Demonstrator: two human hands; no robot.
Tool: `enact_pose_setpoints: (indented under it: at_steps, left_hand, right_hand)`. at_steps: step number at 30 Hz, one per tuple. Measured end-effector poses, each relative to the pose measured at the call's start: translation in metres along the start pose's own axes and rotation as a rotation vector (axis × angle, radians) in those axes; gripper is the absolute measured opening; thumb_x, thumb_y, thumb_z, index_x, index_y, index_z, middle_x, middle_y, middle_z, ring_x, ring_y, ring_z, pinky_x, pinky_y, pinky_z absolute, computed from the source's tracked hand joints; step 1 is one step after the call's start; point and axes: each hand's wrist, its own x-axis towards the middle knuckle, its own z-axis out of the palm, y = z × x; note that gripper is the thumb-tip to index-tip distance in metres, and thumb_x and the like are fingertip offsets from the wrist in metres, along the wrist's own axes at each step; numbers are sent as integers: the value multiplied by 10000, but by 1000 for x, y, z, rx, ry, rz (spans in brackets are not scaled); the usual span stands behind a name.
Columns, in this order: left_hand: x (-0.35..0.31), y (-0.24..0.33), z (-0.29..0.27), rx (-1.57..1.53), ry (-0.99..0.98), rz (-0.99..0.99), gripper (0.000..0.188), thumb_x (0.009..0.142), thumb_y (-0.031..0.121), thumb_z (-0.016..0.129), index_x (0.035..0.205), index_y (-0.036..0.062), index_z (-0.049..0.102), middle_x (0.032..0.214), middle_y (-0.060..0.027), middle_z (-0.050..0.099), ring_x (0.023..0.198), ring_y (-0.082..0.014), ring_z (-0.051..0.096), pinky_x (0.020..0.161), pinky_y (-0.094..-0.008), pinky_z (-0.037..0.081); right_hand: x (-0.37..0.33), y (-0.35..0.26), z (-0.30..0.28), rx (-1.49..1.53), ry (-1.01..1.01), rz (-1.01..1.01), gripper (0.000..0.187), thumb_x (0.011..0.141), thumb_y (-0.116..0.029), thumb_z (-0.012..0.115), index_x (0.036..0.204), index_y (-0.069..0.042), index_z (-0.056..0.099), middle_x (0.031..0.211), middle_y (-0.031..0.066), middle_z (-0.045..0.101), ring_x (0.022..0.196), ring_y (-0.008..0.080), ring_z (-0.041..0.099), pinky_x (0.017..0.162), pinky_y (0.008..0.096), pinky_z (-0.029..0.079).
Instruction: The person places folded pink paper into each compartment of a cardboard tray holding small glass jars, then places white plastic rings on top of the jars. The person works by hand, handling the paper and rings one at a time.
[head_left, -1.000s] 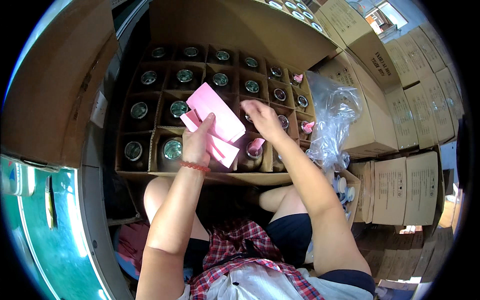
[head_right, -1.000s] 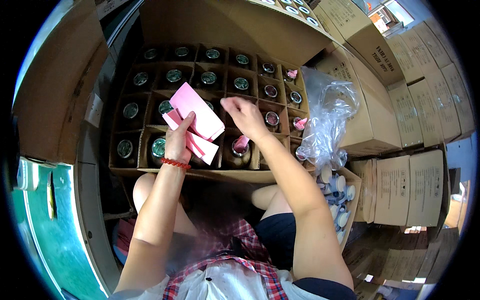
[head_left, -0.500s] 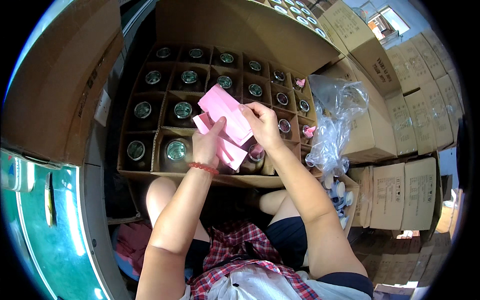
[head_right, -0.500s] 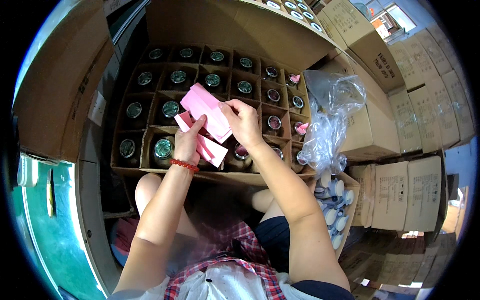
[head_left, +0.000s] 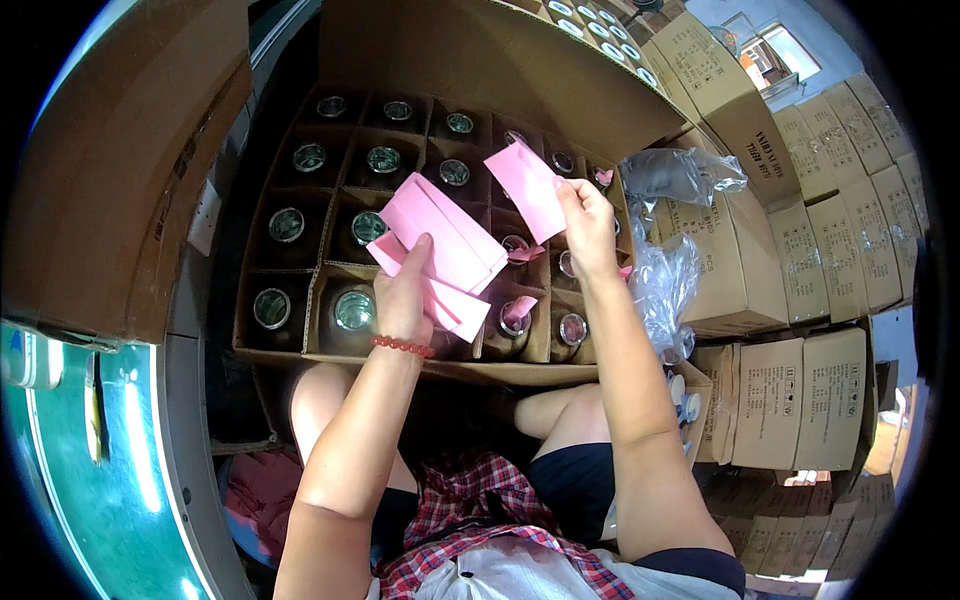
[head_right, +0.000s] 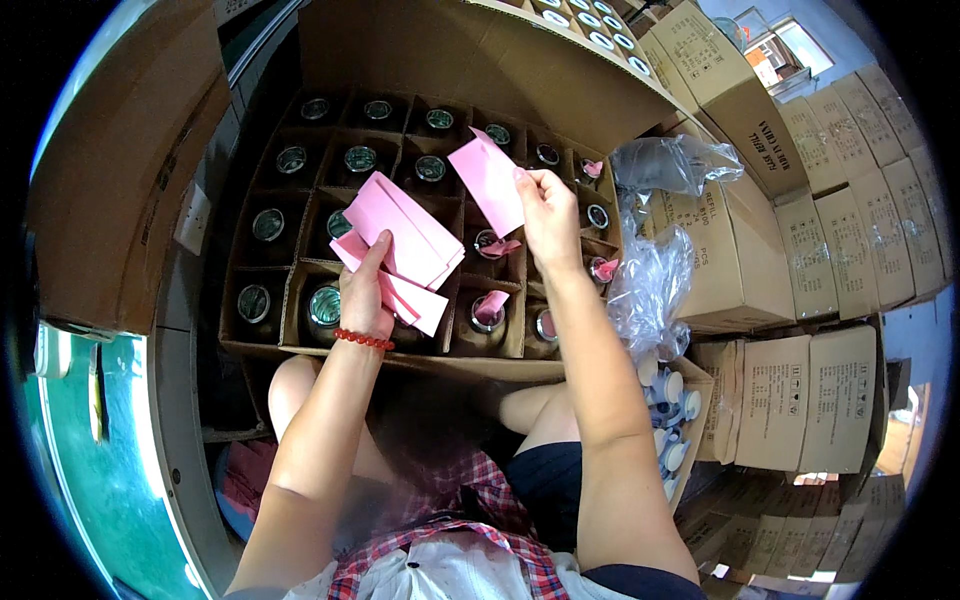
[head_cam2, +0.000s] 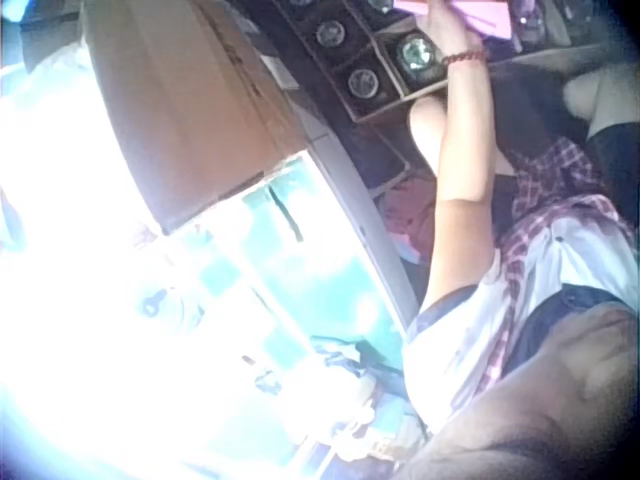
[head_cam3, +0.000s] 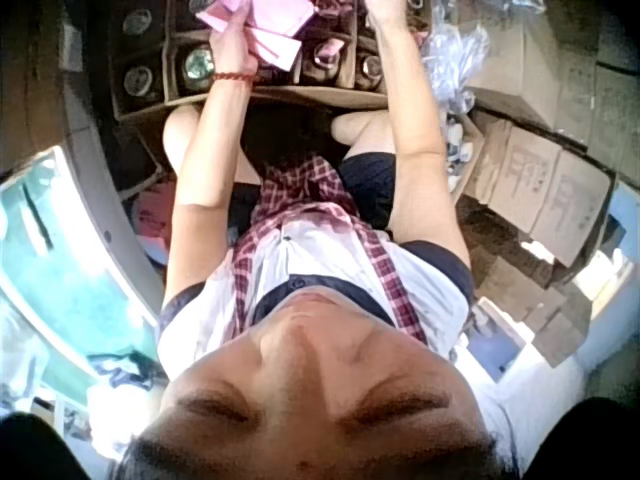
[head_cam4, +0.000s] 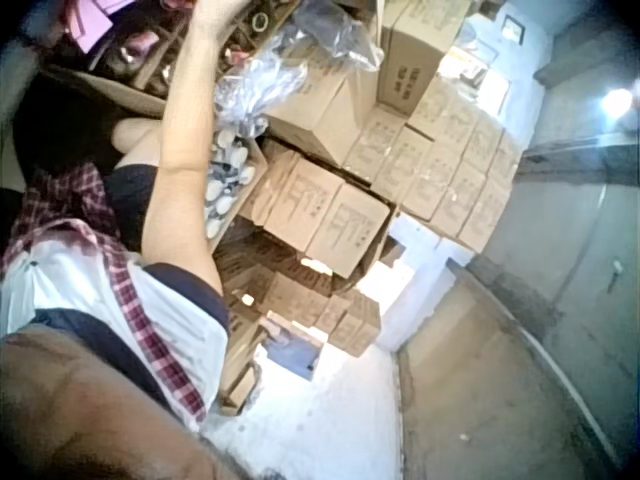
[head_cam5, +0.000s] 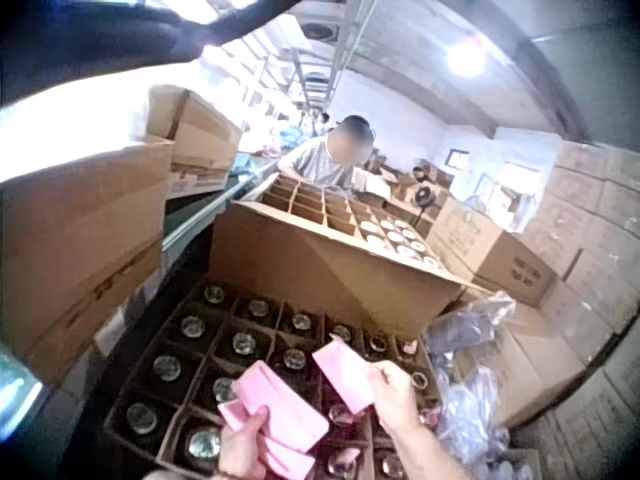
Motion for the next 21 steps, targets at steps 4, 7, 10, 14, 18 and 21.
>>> enact_pose_setpoints:
  at_steps: [4,7,10,14,18,21]
  left_hand:
    - [1,3,4,-24,11,-9,340,850,114,627,1142,-20,517,1070,-105,601,967,-187,587,835,-304,475]
    - [5,2,2,-37,-9,-15,388,808,135,682,1127,-1,508,1021,-84,609,909,-182,605,797,-306,497]
    - [8,1,-2,-43,-33,-9,390,810,130,676,1132,-4,500,1026,-86,607,909,-186,607,797,-311,500]
    - [7,4,1,-38,-19,-19,417,813,131,673,1158,-7,483,1049,-93,596,932,-191,601,805,-318,501]
    - [8,6,0,-47,-22,-38,450,814,133,672,1189,-4,465,1075,-99,582,955,-196,592,811,-322,501]
    - [6,9,2,-24,-4,-58,445,815,136,671,1185,-4,467,1073,-99,583,952,-197,593,810,-324,502]
  right_hand:
    - [41,53,-32,-322,-139,70,188,869,-162,615,836,23,619,675,-9,581,632,17,462,554,192,375]
    - [56,57,-35,-707,-221,-141,147,795,-104,589,859,19,638,735,166,645,703,234,631,632,367,479]
    - [67,50,-26,-1059,-360,-170,187,776,-86,526,882,14,643,876,252,628,847,401,614,756,476,484]
    - [83,46,-16,-1402,-398,-272,161,792,-91,506,819,-11,643,818,229,636,808,369,637,700,465,511]
    - [90,48,-10,-1510,-412,-462,125,787,-85,514,781,-39,630,758,187,641,772,338,650,647,439,527]
    - [83,60,-1,-1433,-429,-473,114,783,-79,516,798,-34,619,762,190,636,779,335,646,667,438,525]
